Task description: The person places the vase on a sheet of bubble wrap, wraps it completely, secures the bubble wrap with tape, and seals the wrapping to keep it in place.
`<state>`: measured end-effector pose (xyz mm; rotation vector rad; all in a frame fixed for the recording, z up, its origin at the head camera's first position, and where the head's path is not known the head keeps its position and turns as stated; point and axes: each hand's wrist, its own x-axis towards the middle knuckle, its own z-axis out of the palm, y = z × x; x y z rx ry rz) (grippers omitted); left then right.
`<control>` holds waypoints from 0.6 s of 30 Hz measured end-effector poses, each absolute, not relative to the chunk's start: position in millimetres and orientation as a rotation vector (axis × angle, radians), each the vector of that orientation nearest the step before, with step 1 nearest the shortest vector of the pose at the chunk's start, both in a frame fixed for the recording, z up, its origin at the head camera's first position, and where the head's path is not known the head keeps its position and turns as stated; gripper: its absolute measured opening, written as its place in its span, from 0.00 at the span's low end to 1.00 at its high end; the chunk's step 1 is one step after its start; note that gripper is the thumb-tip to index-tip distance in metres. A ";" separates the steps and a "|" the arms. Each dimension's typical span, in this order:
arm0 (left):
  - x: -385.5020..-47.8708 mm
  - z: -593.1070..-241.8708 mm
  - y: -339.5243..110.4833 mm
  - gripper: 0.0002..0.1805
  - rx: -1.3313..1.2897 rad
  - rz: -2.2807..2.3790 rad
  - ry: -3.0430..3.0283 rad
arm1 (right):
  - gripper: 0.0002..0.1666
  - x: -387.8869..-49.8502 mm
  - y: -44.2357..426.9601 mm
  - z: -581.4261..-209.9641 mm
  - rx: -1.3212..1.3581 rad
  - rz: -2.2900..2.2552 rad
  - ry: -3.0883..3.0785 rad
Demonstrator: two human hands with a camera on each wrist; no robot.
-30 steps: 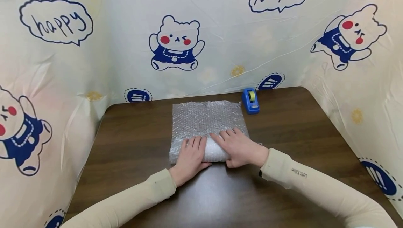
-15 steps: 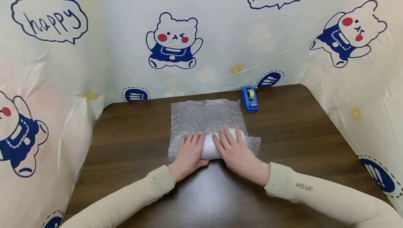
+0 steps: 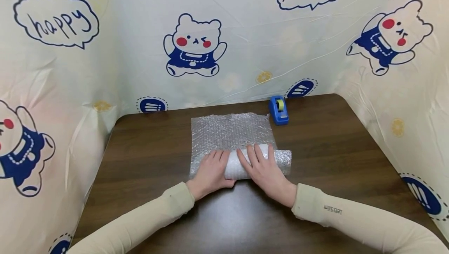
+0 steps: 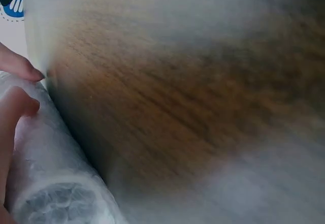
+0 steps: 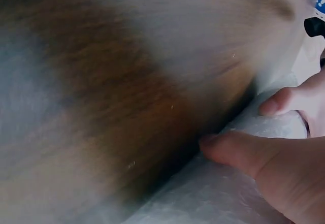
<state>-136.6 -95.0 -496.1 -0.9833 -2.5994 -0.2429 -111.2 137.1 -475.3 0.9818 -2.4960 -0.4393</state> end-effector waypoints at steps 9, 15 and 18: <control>-135.0 -493.1 -98.7 0.52 -1.025 -0.422 -2.701 | 0.59 -117.9 141.7 -473.9 1.072 -0.288 -2.500; -133.3 -488.6 -100.1 0.50 -0.943 -0.663 -2.828 | 0.63 -120.1 144.0 -468.8 1.122 -0.229 -2.570; -133.3 -486.1 -101.0 0.45 -0.874 -0.839 -2.876 | 0.64 -122.2 145.3 -467.1 1.136 -0.215 -2.579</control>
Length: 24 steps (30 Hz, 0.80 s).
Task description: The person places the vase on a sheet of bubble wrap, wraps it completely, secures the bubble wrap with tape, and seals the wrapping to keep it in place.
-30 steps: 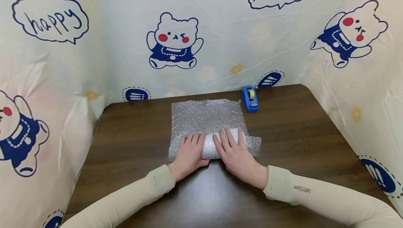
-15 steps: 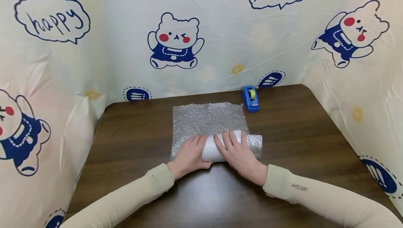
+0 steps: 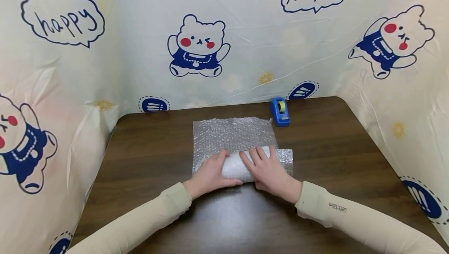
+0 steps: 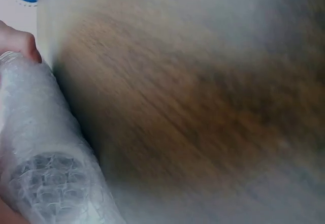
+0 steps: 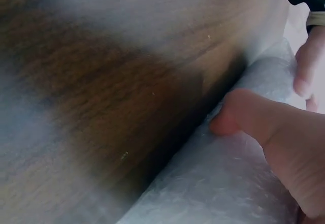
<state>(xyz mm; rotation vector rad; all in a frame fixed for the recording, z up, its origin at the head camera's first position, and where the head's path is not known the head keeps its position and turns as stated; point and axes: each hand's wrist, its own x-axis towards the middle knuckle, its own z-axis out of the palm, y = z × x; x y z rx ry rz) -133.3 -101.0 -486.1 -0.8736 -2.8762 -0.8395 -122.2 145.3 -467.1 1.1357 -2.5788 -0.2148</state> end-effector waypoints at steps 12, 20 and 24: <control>-137.9 -492.8 -99.7 0.30 -0.999 -0.549 -2.580 | 0.62 -133.6 149.1 -463.7 1.195 -0.116 -2.637; -127.9 -489.5 -86.4 0.37 -0.935 0.043 -2.318 | 0.62 -138.6 148.9 -460.8 1.190 -0.087 -2.621; -120.9 -491.5 -81.7 0.45 -0.921 0.105 -2.424 | 0.63 -139.1 147.9 -462.0 1.197 -0.070 -2.638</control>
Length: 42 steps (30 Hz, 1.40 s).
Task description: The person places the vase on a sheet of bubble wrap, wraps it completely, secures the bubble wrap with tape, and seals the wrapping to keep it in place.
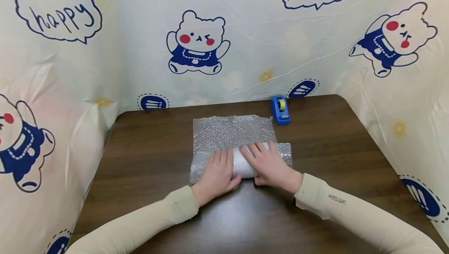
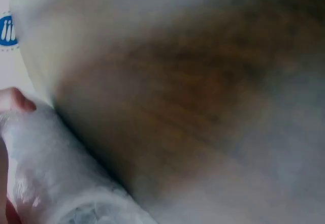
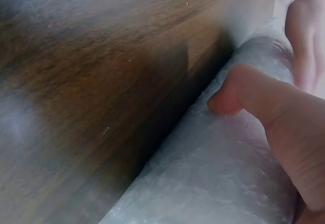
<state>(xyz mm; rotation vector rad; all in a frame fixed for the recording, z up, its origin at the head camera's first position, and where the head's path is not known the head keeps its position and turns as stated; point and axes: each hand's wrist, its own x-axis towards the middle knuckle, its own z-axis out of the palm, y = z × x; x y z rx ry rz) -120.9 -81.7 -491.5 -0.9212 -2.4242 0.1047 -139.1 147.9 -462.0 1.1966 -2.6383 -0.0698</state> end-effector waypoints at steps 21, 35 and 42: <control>-137.9 -493.8 -82.7 0.55 -0.951 -0.131 -2.604 | 0.63 -148.5 146.8 -449.7 1.236 -0.041 -2.742; -148.2 -492.3 -86.9 0.48 -1.022 -0.171 -2.601 | 0.61 -161.3 144.0 -436.0 1.332 0.020 -2.884; -150.6 -487.2 -86.8 0.46 -1.020 -0.225 -2.674 | 0.61 -169.2 143.3 -428.6 1.361 0.021 -2.958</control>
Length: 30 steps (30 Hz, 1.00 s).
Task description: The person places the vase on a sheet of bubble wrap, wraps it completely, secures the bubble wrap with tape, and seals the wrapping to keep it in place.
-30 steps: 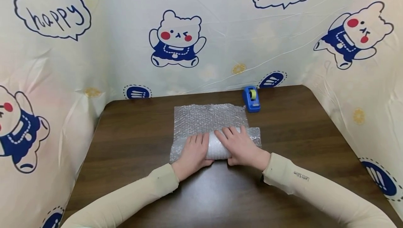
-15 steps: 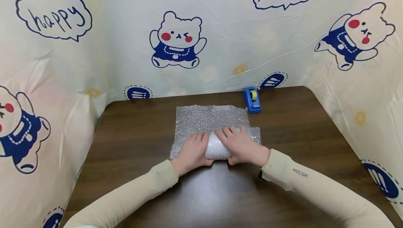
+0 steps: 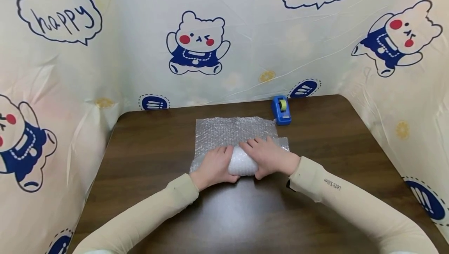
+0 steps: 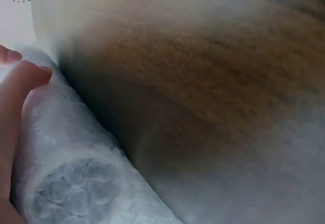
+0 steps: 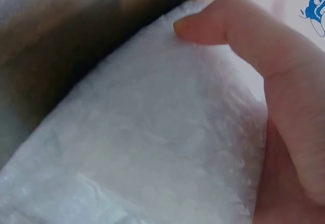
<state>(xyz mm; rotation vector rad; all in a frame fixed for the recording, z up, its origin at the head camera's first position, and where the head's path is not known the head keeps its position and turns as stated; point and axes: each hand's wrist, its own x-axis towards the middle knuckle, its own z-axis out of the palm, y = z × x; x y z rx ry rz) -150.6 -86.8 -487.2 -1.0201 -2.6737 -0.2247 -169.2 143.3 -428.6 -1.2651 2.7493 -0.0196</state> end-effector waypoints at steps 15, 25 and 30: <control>-140.8 -481.5 -85.3 0.43 -1.035 -0.302 -2.772 | 0.61 -164.0 142.4 -417.4 -1.188 -0.022 2.626; -145.9 -477.1 -84.4 0.42 -1.032 -0.327 -2.845 | 0.59 -167.2 147.2 -418.3 -1.312 0.127 2.718; -146.0 -474.9 -84.4 0.43 -1.010 -0.333 -2.910 | 0.60 -150.2 146.7 -419.8 -1.419 0.273 2.894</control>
